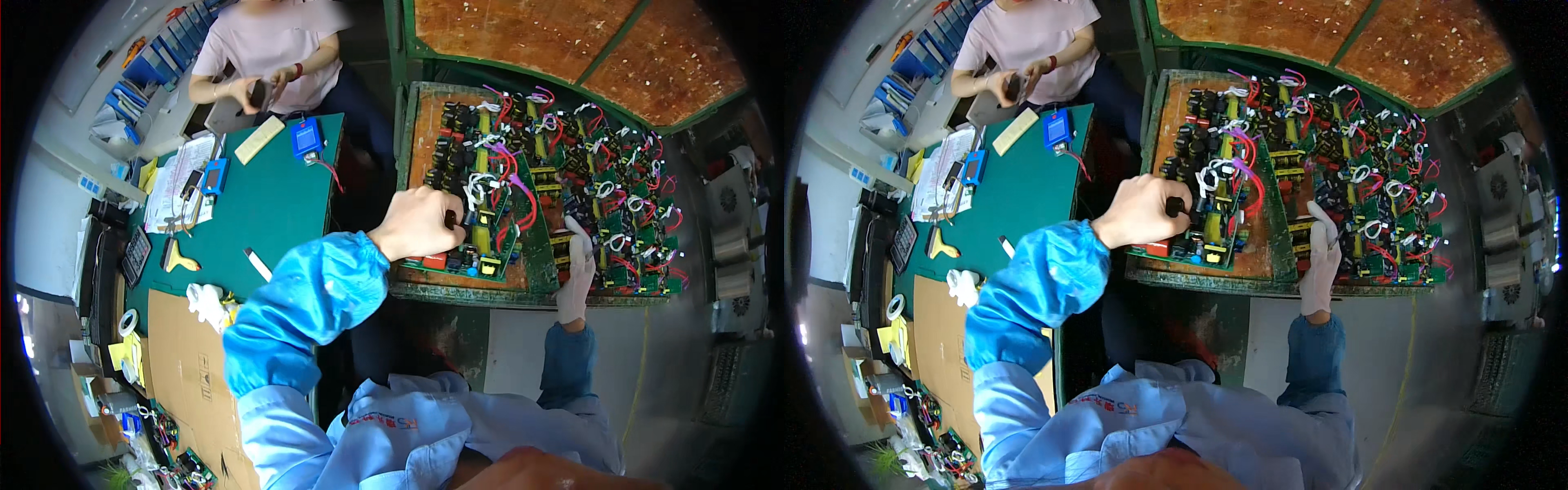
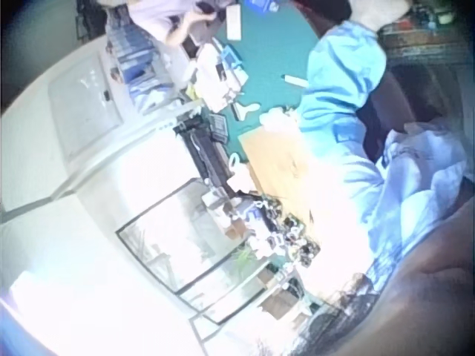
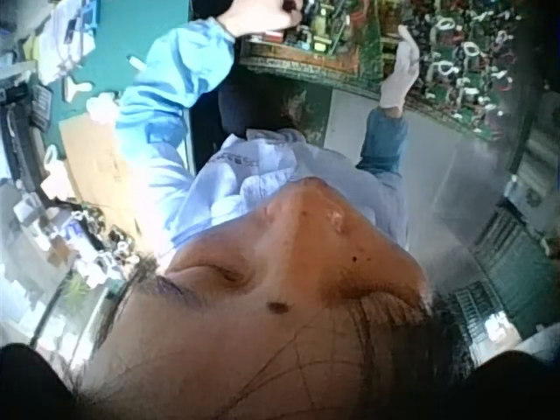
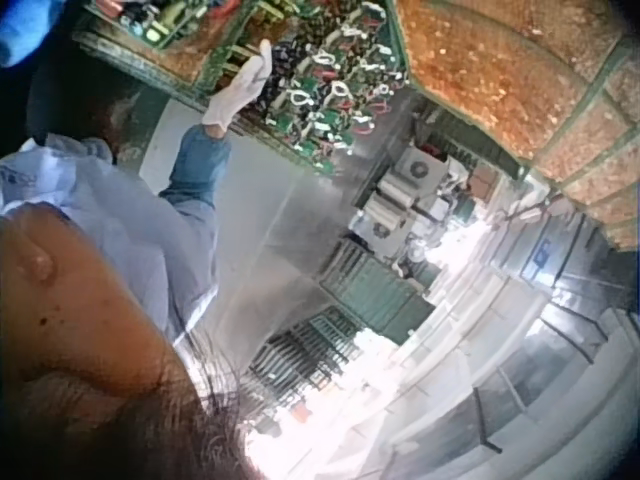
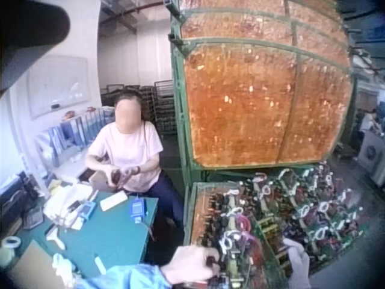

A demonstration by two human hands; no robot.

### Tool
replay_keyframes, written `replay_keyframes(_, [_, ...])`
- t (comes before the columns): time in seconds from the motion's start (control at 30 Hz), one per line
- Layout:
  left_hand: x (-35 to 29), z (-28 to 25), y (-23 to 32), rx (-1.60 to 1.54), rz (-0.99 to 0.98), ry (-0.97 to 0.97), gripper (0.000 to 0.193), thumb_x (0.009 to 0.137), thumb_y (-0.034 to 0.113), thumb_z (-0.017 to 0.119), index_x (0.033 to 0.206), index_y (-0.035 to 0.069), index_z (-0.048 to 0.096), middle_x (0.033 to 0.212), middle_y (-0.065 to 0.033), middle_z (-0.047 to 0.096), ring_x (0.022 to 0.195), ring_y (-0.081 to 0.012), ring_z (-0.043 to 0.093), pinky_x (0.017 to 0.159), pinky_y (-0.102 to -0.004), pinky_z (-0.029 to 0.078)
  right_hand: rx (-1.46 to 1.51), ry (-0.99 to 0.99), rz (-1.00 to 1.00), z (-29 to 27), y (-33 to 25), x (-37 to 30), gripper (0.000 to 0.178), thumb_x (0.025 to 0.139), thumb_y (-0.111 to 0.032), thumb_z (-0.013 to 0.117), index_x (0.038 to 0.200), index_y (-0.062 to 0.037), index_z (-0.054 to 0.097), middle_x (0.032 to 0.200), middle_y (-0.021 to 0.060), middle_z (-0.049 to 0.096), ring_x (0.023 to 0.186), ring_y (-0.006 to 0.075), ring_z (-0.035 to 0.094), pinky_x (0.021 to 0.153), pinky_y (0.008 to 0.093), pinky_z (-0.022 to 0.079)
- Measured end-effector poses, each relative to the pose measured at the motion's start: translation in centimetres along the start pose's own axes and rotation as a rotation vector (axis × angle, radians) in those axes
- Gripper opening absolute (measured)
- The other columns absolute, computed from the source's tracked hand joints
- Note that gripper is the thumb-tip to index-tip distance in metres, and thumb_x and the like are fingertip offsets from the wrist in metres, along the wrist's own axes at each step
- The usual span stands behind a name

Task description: Assembling and inspecting printed circuit boards at an industrial workbench.

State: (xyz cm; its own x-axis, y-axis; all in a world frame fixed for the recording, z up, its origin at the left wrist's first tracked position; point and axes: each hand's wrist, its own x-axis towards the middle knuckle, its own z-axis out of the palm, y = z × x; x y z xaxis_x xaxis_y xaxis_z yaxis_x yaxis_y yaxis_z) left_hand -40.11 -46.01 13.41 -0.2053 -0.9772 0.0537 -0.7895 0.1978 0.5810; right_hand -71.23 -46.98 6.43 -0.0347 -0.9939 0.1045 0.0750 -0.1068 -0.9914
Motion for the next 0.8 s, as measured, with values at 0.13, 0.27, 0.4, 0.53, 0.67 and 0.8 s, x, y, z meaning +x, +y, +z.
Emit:
replay_keyframes(0.13, [-0.1,-3.6,0.5,-0.101,-0.124,-0.058,0.02,0.071,0.024,0.072,0.088,0.015,0.076,0.078,-0.009,0.073,0.078,-0.0288,0.071,0.076,-0.0368,0.054,-0.007,0.045,-0.021,0.1,0.2,0.8,0.041,0.104,-0.035,0.054,0.132,-0.0057,0.063,0.115,0.0032,0.063,0.101,0.0107,0.06,0.089,0.0271,0.049])
replay_keyframes(0.27, [0.9,-7.0,2.8,-0.305,-0.045,-0.012,0.018,0.074,0.017,0.07,0.086,0.004,0.075,0.075,-0.009,0.071,0.071,-0.0171,0.068,0.072,-0.0313,0.052,0.074,0.085,-0.027,0.1,0.0,0.4,0.039,0.105,-0.031,0.052,0.132,-0.0041,0.062,0.119,0.0039,0.063,0.105,0.012,0.06,0.093,0.0292,0.049])
replay_keyframes(0.4, [-0.8,-8.4,7.2,-0.014,0.116,0.159,0.017,0.073,0.018,0.066,0.08,0.003,0.072,0.069,-0.0186,0.067,0.066,-0.0302,0.07,0.066,-0.0367,0.054,0.191,0.044,-0.002,-1.4,1.0,0.2,0.046,0.107,-0.022,0.046,0.148,-0.0023,0.045,0.133,0.0066,0.058,0.112,0.0144,0.061,0.099,0.0281,0.049])
replay_keyframes(0.53, [-4.9,-3.6,4.7,0.177,0.389,0.291,0.019,0.069,0.013,0.065,0.085,0.005,0.071,0.075,-0.0163,0.066,0.069,-0.0351,0.065,0.064,-0.044,0.055,0.032,0.012,-0.256,-3.5,1.2,-2.3,0.045,0.105,-0.016,0.046,0.146,0.0008,0.045,0.142,0.0141,0.052,0.121,0.0228,0.057,0.102,0.0343,0.048])
replay_keyframes(0.67, [-9.3,1.3,0.2,0.152,0.427,0.309,0.021,0.067,0.011,0.066,0.087,0.004,0.07,0.081,-0.0128,0.067,0.069,-0.0329,0.064,0.064,-0.0432,0.054,0.352,-0.012,-0.001,-4.8,-1.0,-4.4,0.047,0.106,-0.023,0.042,0.148,0.0001,0.044,0.141,0.0141,0.051,0.12,0.022,0.058,0.099,0.0352,0.051])
replay_keyframes(0.8, [-11.6,7.0,-3.5,0.221,0.44,0.193,0.027,0.071,0.02,0.064,0.092,0.004,0.067,0.081,-0.0125,0.061,0.078,-0.0307,0.061,0.071,-0.043,0.052,-0.171,-0.047,-0.313,-5.7,-1.3,-5.3,0.048,0.106,-0.022,0.043,0.149,-0.0019,0.042,0.141,0.0135,0.052,0.123,0.0217,0.057,0.102,0.0366,0.05])
